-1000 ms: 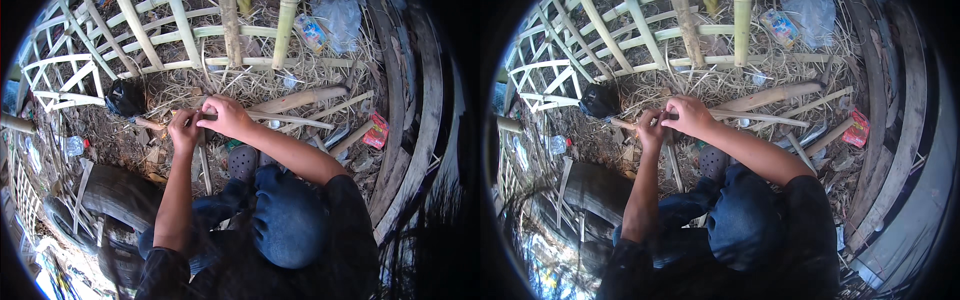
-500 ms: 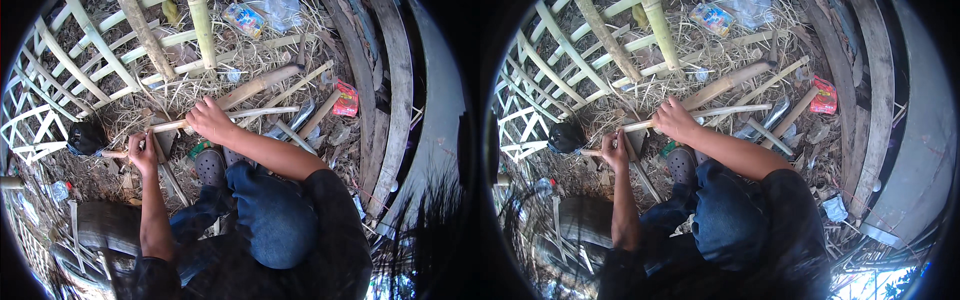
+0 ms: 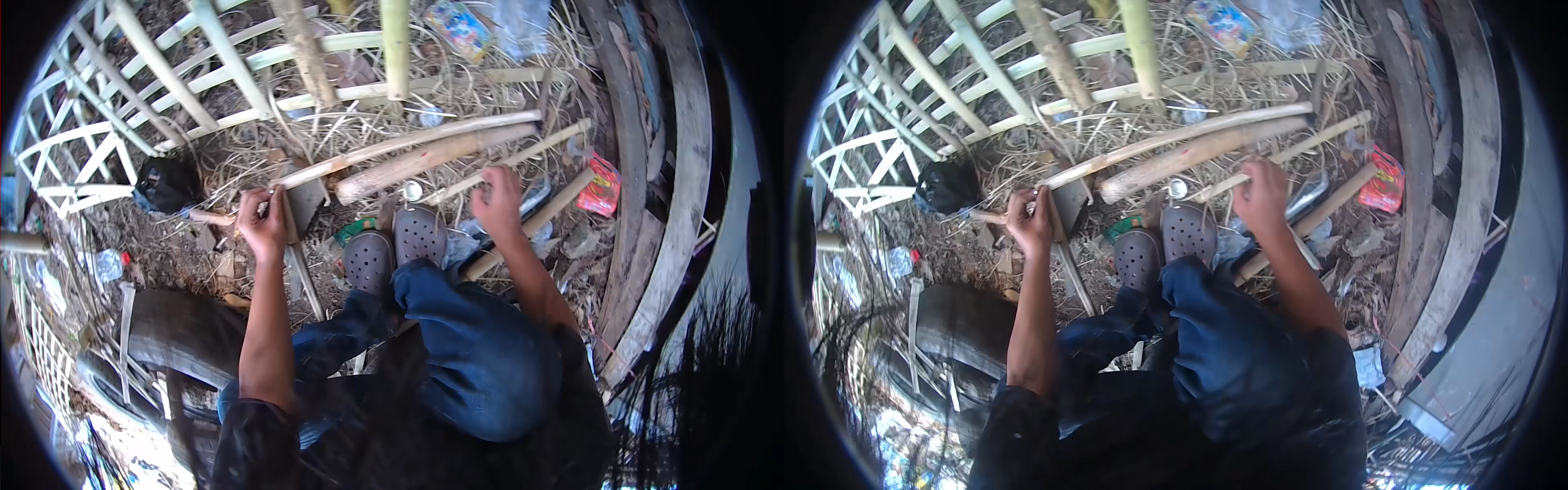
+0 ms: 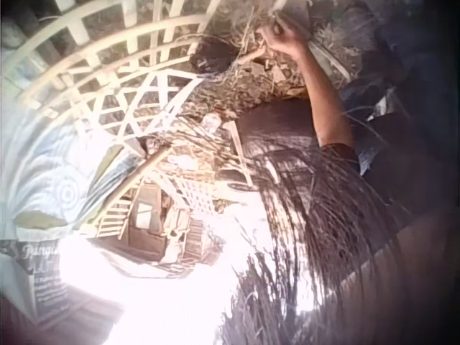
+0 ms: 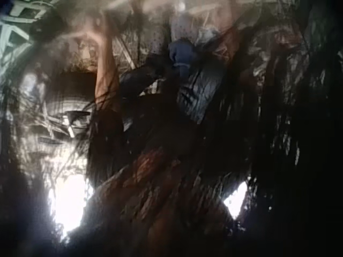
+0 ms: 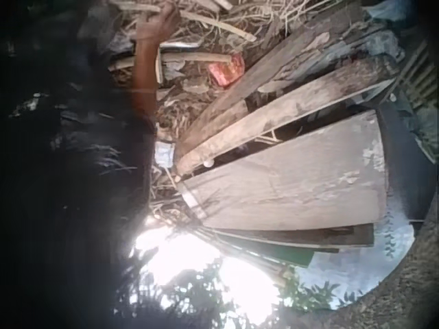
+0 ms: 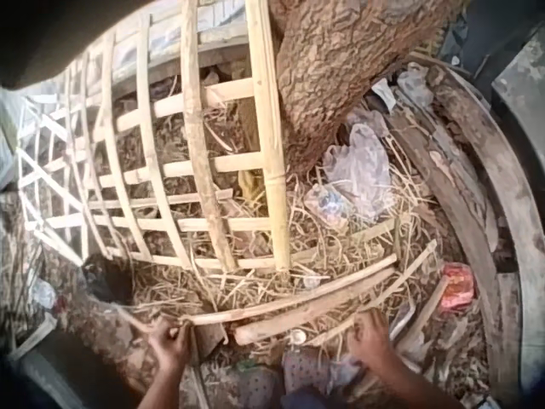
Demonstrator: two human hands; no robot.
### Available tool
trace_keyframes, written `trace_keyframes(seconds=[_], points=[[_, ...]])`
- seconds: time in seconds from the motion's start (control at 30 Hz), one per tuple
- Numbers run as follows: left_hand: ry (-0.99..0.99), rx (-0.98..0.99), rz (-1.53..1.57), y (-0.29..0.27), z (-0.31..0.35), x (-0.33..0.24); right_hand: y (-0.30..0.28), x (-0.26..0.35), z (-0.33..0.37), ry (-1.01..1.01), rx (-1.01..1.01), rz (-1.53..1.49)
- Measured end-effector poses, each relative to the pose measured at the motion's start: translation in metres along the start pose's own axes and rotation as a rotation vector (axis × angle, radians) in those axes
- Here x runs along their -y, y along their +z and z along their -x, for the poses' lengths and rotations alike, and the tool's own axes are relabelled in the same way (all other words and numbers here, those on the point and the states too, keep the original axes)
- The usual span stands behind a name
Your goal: The person constructs a rectangular bamboo lattice structure by positioning bamboo strips and nailing them together using a hammer.
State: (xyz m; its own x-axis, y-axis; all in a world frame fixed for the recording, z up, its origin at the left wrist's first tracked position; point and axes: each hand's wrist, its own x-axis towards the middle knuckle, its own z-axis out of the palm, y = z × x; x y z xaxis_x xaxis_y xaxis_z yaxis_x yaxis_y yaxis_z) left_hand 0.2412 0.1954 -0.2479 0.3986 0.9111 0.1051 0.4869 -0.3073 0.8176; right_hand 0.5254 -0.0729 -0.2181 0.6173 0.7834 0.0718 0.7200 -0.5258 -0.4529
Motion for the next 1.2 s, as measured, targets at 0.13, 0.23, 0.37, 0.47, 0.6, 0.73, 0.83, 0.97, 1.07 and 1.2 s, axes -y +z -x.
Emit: trace_keyframes(seconds=[0.13, 0.23, 0.37, 0.47, 0.6, 0.73, 0.83, 0.97, 1.07, 1.2], points=[[0.012, 0.016, 0.041, 0.013, 0.000, 0.002, -0.031, -0.089, 0.098, 0.288, 0.105, 0.085], [-0.013, 0.027, 0.015, 0.007, -0.002, -0.001, -0.035, -0.100, 0.125, 0.410, 0.300, 0.034], [-0.001, -0.012, 0.028, 0.004, -0.001, 0.001, -0.017, -0.128, 0.135, 0.520, 0.528, 0.219], [-0.005, -0.006, 0.031, 0.002, 0.001, 0.003, -0.019, -0.125, 0.135, 0.543, 0.548, 0.264], [-0.004, 0.014, 0.029, 0.002, -0.002, 0.001, -0.034, -0.119, 0.135, 0.571, 0.448, 0.329], [-0.032, 0.045, 0.045, -0.001, -0.001, 0.004, -0.057, -0.098, 0.123, 0.577, 0.438, 0.413], [-0.005, 0.026, 0.089, -0.001, -0.004, 0.000, -0.073, -0.107, 0.138, 0.571, 0.434, 0.473], [0.087, 0.051, 0.077, -0.002, -0.006, 0.005, -0.078, -0.095, 0.124, 0.516, 0.403, 0.217], [0.046, 0.061, 0.113, -0.001, -0.004, 0.008, -0.055, -0.040, 0.060, 0.421, 0.386, -0.101], [0.047, 0.047, 0.113, -0.004, -0.004, 0.007, -0.018, 0.058, -0.052, 0.049, 0.661, -0.174]])
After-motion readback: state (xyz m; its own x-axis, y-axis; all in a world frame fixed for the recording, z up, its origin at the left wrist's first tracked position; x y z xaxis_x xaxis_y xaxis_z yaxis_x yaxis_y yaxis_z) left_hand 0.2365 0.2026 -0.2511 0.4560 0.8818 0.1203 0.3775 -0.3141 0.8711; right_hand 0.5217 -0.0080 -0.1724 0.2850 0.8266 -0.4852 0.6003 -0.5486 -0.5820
